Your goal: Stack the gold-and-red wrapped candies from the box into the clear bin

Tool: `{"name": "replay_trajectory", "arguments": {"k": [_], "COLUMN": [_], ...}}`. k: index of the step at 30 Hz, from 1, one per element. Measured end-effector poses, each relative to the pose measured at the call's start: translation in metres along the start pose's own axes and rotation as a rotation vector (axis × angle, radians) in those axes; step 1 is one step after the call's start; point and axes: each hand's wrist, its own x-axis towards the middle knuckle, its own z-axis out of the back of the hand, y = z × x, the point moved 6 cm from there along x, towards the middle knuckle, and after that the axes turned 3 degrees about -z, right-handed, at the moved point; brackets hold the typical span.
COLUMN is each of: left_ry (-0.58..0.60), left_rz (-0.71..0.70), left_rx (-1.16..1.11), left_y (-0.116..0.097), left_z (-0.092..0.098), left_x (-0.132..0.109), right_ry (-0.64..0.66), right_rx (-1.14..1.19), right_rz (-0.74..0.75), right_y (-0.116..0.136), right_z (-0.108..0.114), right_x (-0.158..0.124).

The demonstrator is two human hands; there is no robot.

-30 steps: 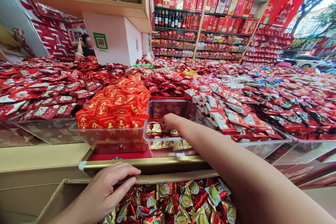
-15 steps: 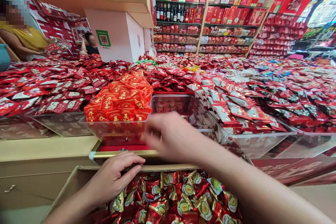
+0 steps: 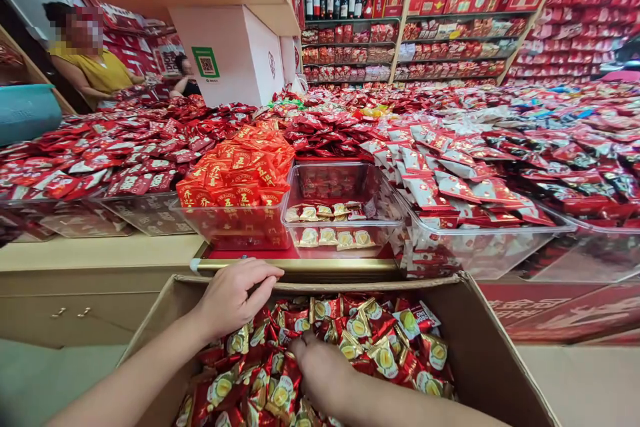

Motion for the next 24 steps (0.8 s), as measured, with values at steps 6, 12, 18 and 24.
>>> {"name": "replay_trajectory", "arguments": {"k": [6,12,18,24], "left_ry": [-0.059,-0.050,-0.058,-0.162], "left_rz": [0.113,0.146,0.133,0.104], "left_rx": [-0.114,-0.155,-0.234,-0.396], "left_y": [0.006,0.008,0.008,0.003], "left_z": [-0.001,-0.005,-0.003,0.006], "left_x": [0.000,0.000,-0.001,-0.007], "right_ry": [-0.009,-0.021,-0.020,-0.003], "right_rx": [0.248,0.324,0.364,0.920], "right_rz": [0.027,-0.006,-0.073,-0.019], "right_y": [-0.019,-0.015,-0.012,0.006], "right_z": [0.016,0.015,0.001,0.059], "right_x": [0.005,0.003,0.002,-0.006]}}
